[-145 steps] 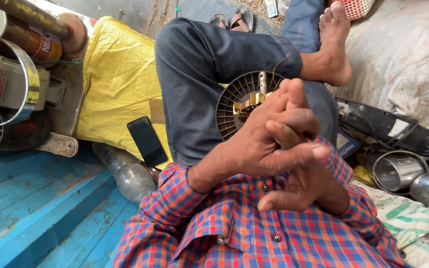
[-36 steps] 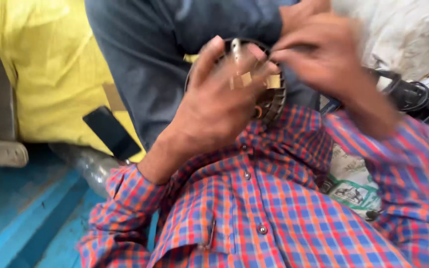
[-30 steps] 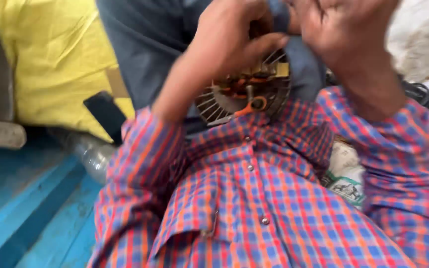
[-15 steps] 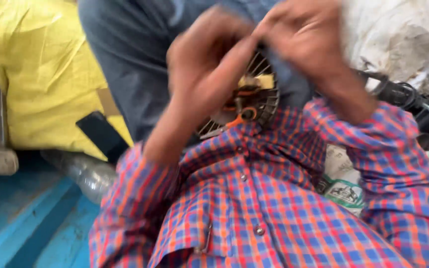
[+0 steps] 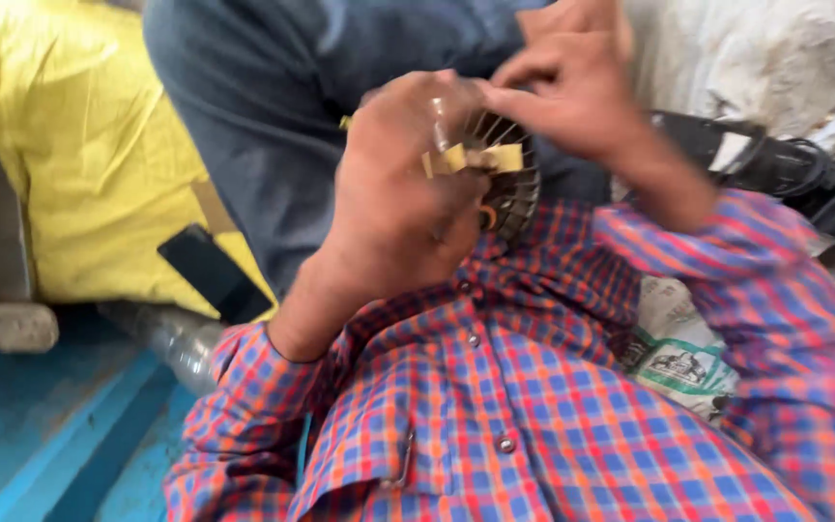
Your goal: Repairing a motor by inserting small cardboard or plastic separators into the stator slots.
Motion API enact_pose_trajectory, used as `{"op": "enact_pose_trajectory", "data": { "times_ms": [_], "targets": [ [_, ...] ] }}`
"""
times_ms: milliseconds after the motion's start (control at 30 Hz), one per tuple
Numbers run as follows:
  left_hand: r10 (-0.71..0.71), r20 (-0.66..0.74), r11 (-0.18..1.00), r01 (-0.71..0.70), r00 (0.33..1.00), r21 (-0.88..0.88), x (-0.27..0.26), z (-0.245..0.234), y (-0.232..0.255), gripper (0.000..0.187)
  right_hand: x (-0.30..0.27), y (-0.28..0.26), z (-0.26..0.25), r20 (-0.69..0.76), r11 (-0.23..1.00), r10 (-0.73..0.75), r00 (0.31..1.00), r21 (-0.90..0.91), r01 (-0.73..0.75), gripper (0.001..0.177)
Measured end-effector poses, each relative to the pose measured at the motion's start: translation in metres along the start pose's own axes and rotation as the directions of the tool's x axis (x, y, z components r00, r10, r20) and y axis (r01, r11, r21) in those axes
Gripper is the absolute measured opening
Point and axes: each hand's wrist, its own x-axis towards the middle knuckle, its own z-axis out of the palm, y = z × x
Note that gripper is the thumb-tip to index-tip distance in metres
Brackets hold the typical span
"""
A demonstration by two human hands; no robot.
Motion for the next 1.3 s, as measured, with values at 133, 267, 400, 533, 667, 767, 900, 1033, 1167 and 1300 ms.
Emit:
{"op": "enact_pose_trajectory", "data": {
  "times_ms": [133, 267, 400, 533, 667, 767, 900, 1033, 1167, 1300],
  "targets": [
    [-0.439, 0.063, 0.717, 0.391, 0.896, -0.577, -0.001, 0.049, -0.041, 0.017, 0.001, -0.035, 0.026, -0.074, 0.946, -0.277, 0.958, -0.196, 0.258, 0.007],
    [-0.004, 0.542, 0.675, 0.402, 0.84, -0.619, -0.003, 0.038, -0.105, 0.015, -0.032, -0.067, 0.019, 0.284, 0.809, -0.297, 0.912, -0.432, 0.398, 0.01],
    [-0.315, -0.085, 0.796, 0.215, 0.945, -0.565, -0.016, 0.01, -0.028, 0.019, -0.034, -0.043, 0.001, 0.31, 0.841, -0.247, 0.918, -0.402, 0.362, 0.011],
    [0.08, -0.186, 0.981, -0.11, 0.979, -0.158, 0.0, -0.008, -0.003, 0.021, -0.003, 0.002, 0.003, 0.004, 0.958, -0.16, 0.987, -0.239, 0.156, 0.013],
    [-0.611, 0.053, 0.613, 0.515, 0.79, -0.599, 0.016, 0.014, -0.018, 0.012, 0.005, 0.009, 0.021, 0.057, 0.934, -0.176, 0.983, -0.307, 0.185, 0.01],
    [-0.168, 0.276, 0.913, 0.255, 0.946, -0.318, -0.012, 0.091, -0.097, 0.029, -0.018, -0.051, 0.035, 0.251, 0.86, -0.266, 0.931, -0.374, 0.347, 0.008],
    [0.0, 0.397, 0.626, 0.31, 0.918, -0.715, -0.012, 0.026, -0.081, 0.009, -0.026, -0.081, 0.001, 0.399, 0.759, -0.29, 0.87, -0.458, 0.463, 0.01],
    [-0.026, -0.147, 0.964, -0.014, 0.989, -0.266, -0.023, -0.003, -0.009, 0.032, -0.022, -0.041, -0.016, 0.111, 0.958, -0.248, 0.962, -0.123, 0.261, 0.006],
    [-0.179, -0.267, 0.821, -0.006, 0.947, -0.571, -0.009, 0.013, -0.004, 0.016, 0.01, 0.0, 0.001, -0.105, 0.974, -0.177, 0.979, -0.165, 0.158, 0.008],
    [-0.408, -0.029, 0.742, 0.313, 0.913, -0.593, -0.007, 0.04, -0.051, 0.013, 0.014, -0.006, 0.01, -0.203, 0.977, -0.173, 0.964, -0.161, 0.141, 0.006]
  ]
}}
